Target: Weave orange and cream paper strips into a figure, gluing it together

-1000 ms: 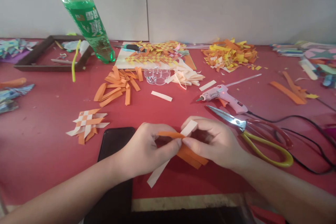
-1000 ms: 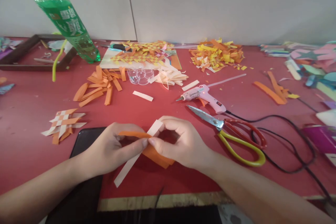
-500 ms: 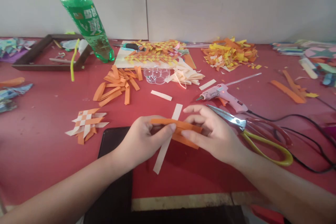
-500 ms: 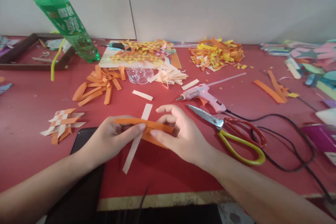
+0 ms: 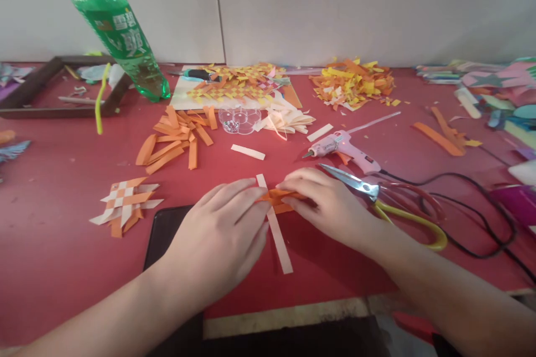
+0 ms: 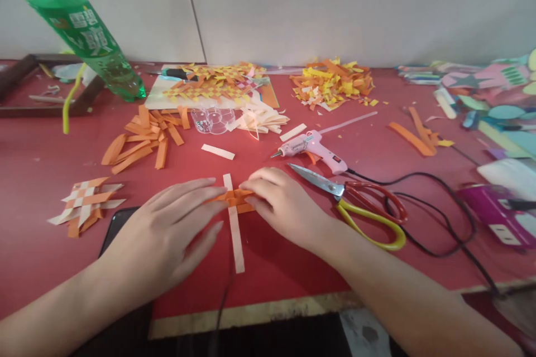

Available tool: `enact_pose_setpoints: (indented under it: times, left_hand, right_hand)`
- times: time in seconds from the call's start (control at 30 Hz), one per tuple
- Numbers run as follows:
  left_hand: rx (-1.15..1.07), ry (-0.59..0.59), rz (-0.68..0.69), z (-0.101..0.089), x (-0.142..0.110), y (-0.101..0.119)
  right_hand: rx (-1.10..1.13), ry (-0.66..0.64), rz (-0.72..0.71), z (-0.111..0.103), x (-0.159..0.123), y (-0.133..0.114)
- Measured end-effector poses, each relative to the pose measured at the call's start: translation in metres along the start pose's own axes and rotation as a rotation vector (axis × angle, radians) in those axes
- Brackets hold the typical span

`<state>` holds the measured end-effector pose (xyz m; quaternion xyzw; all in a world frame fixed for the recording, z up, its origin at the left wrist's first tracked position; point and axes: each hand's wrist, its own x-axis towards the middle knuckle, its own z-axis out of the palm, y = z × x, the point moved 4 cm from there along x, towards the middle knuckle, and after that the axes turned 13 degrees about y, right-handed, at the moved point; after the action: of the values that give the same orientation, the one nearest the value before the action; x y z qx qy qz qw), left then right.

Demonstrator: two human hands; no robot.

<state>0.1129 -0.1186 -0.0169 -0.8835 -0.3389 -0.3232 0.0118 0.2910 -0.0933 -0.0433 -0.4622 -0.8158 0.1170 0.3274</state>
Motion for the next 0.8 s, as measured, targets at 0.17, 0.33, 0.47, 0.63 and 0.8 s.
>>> enact_pose_setpoints:
  times: [0.17,0.33,0.47,0.63,0.8]
  left_hand:
    - [0.094,-0.103,0.124,0.008,-0.011,0.003]
    - [0.173,-0.15,0.062,0.017,-0.016,0.003]
    - [0.185,-0.164,0.039,0.02,-0.017,0.007]
    - [0.143,-0.203,0.045,0.023,-0.019,0.009]
    - [0.103,-0.157,0.077,0.024,-0.023,0.01]
  right_hand:
    - [-0.168,0.149,-0.12,-0.004,-0.001,-0.005]
    - [-0.368,0.069,-0.066,-0.008,-0.007,-0.009]
    - [-0.44,0.053,-0.087,-0.005,-0.011,-0.008]
    - [-0.438,0.068,-0.11,-0.006,-0.008,-0.007]
    - [-0.403,0.13,-0.097,-0.009,-0.01,-0.014]
